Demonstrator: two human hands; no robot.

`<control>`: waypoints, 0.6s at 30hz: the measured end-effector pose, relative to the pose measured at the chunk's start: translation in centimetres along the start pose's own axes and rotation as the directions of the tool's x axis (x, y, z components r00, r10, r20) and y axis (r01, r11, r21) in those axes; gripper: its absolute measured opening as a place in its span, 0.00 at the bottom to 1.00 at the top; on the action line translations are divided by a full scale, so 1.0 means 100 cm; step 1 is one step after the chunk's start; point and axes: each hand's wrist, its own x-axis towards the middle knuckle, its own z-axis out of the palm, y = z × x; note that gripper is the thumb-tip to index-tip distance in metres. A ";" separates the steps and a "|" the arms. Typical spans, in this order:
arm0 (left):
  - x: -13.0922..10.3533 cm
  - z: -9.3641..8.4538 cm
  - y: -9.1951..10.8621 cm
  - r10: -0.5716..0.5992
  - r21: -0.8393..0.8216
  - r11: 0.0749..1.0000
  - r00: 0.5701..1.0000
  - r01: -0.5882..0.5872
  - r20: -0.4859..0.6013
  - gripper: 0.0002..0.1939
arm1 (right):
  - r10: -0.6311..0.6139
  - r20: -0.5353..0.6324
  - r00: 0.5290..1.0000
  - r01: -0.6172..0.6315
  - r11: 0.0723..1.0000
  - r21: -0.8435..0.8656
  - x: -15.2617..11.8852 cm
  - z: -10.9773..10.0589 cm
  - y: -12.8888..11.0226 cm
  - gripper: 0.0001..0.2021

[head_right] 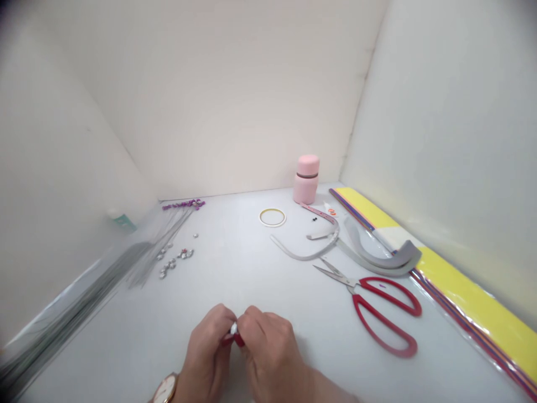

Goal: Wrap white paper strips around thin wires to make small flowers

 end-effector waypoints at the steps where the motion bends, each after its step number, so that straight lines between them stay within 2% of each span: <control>1: 0.000 0.000 -0.001 0.003 -0.006 1.000 1.000 -0.004 -0.002 0.09 | -0.005 -0.004 1.000 0.005 1.000 0.009 0.000 0.000 0.000 0.08; 5: 0.001 -0.002 0.000 -0.082 -0.067 0.994 0.996 0.084 0.035 0.08 | 0.036 0.052 0.998 -0.042 0.993 0.106 0.000 -0.002 0.001 0.08; 8: 0.002 -0.005 0.001 -0.148 -0.092 0.984 0.986 0.155 0.077 0.08 | 0.178 0.149 0.973 -0.210 0.947 0.241 -0.001 -0.001 0.003 0.07; 11: 0.002 -0.006 0.001 -0.194 -0.118 0.971 0.974 0.207 0.115 0.10 | 0.285 0.188 0.940 -0.329 0.903 0.277 -0.002 0.000 0.006 0.06; 16: 0.002 -0.007 -0.001 -0.335 -0.096 0.931 0.928 0.353 0.161 0.11 | 0.290 0.185 0.939 -0.328 0.915 0.234 -0.002 0.000 0.008 0.08; 18: 0.003 -0.008 -0.002 -0.361 -0.064 0.925 0.920 0.374 0.153 0.11 | 0.315 0.184 0.931 -0.350 0.912 0.214 -0.001 -0.001 0.008 0.07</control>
